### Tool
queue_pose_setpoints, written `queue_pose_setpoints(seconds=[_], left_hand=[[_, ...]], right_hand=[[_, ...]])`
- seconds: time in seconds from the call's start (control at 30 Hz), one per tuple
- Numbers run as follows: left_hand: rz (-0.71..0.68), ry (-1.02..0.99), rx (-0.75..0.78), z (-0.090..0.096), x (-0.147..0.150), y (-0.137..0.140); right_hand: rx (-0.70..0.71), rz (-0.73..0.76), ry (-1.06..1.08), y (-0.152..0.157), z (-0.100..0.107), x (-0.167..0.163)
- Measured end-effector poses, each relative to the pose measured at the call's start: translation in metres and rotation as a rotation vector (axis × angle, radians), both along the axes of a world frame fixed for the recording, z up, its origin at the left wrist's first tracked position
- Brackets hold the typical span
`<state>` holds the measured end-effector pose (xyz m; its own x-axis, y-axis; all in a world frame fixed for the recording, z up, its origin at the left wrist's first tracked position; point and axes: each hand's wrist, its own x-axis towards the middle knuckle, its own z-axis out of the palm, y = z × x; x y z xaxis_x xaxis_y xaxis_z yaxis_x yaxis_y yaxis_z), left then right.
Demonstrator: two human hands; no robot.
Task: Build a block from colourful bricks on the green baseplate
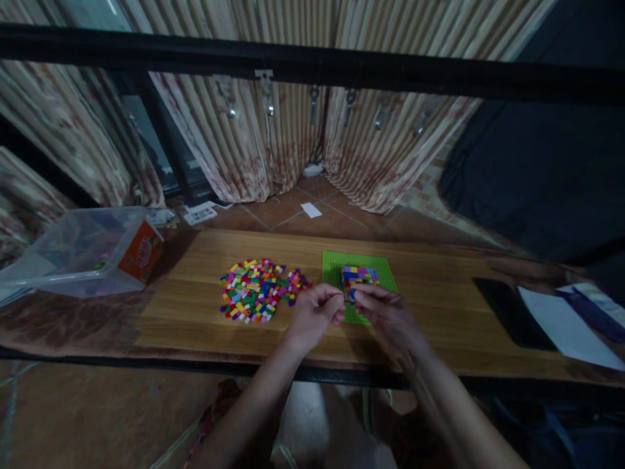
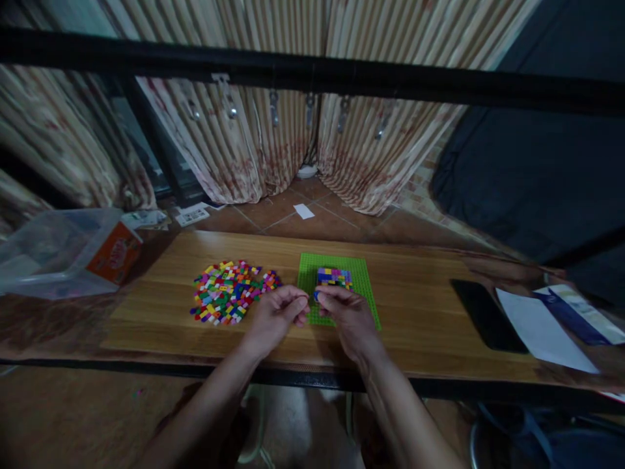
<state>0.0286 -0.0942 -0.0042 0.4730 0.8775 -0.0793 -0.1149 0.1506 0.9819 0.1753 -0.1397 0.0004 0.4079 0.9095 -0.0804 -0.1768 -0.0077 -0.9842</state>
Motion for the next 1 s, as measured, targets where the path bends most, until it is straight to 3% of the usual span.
queue_pose_setpoints(seconds=[0.13, 0.2, 0.47, 0.67, 0.87, 1.0], left_hand=[[0.023, 0.139, 0.034, -0.01, 0.0, 0.003], [0.001, 0.19, 0.043, -0.014, 0.001, 0.003], [-0.098, 0.49, 0.308, -0.018, 0.01, -0.004], [-0.066, 0.541, 0.363, -0.018, 0.012, -0.002], [-0.198, 0.544, 0.336, -0.021, 0.016, -0.003], [-0.201, 0.527, 0.325, -0.019, 0.018, -0.004]], right_hand=[[0.007, -0.221, -0.296, -0.003, 0.001, 0.036], [-0.006, -0.249, -0.442, -0.006, 0.0, 0.048], [0.014, 0.014, -0.971, -0.013, -0.015, 0.026], [0.018, 0.089, -1.339, -0.001, -0.014, 0.018], [0.029, 0.07, -1.446, 0.001, -0.016, 0.017], [0.07, 0.054, -1.395, 0.0, -0.02, 0.022]])
